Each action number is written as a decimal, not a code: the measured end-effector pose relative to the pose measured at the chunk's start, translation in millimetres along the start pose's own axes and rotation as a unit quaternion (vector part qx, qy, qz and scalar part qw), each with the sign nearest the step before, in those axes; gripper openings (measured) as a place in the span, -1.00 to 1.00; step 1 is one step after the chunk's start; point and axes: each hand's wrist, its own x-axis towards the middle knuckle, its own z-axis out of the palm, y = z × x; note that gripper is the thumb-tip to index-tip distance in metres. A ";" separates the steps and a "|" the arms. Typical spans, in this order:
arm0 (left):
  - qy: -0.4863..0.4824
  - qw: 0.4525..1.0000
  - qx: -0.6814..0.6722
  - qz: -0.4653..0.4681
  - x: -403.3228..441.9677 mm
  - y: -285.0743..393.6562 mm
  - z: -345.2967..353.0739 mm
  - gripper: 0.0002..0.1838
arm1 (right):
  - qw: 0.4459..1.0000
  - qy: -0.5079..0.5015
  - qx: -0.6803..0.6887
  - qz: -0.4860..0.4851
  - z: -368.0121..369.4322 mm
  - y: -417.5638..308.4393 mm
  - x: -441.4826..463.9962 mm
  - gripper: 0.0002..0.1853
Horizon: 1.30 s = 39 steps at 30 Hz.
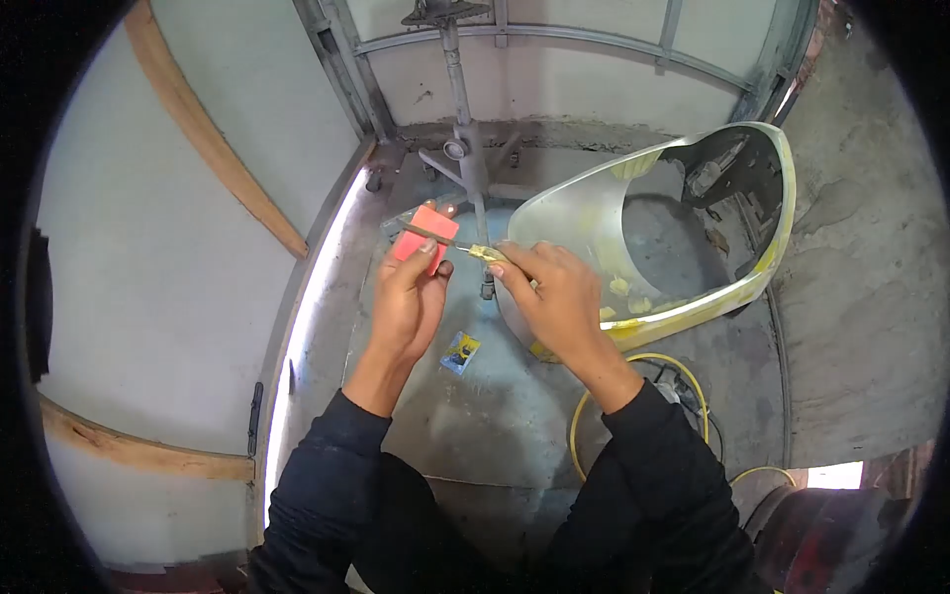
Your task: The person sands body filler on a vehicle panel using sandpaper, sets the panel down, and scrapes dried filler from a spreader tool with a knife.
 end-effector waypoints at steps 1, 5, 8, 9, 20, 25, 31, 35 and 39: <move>-0.005 1.000 -0.008 -0.008 0.0 1.3 -1.1 -0.53 | 1.000 0.003 -0.005 -0.008 0.6 1.1 -0.4 -0.73; -0.023 0.996 -0.086 -0.020 0.9 1.7 2.5 -0.48 | 0.999 0.002 -0.027 -0.034 -1.9 0.6 0.6 -0.72; -0.048 0.984 -0.165 -0.045 0.9 2.4 1.7 -0.49 | 0.999 -0.004 -0.024 -0.041 -0.4 3.3 -0.4 -0.71; -0.051 0.985 -0.161 -0.043 0.5 2.6 1.8 -0.49 | 0.999 -0.001 -0.024 -0.043 0.5 4.0 -1.0 -0.71; -0.033 0.998 -0.060 0.008 -2.9 -0.6 7.4 -0.50 | 0.999 0.023 -0.034 -0.031 1.8 -2.7 0.2 -0.71; 0.001 0.998 -0.058 0.030 -0.8 -5.9 5.8 -0.53 | 0.998 0.036 -0.049 -0.034 5.0 -4.8 -0.9 -0.71; 0.053 0.997 -0.045 0.031 1.2 -8.4 7.0 -0.59 | 0.997 0.045 -0.059 -0.036 5.4 -4.6 0.4 -0.72; 0.083 0.995 -0.033 0.038 1.5 -10.2 8.8 -0.59 | 0.996 0.052 -0.063 -0.032 5.7 -5.4 0.3 -0.73; 0.113 0.992 -0.037 0.036 1.4 -9.5 12.2 -0.67 | 0.996 0.049 -0.066 -0.026 5.9 -5.2 0.4 -0.74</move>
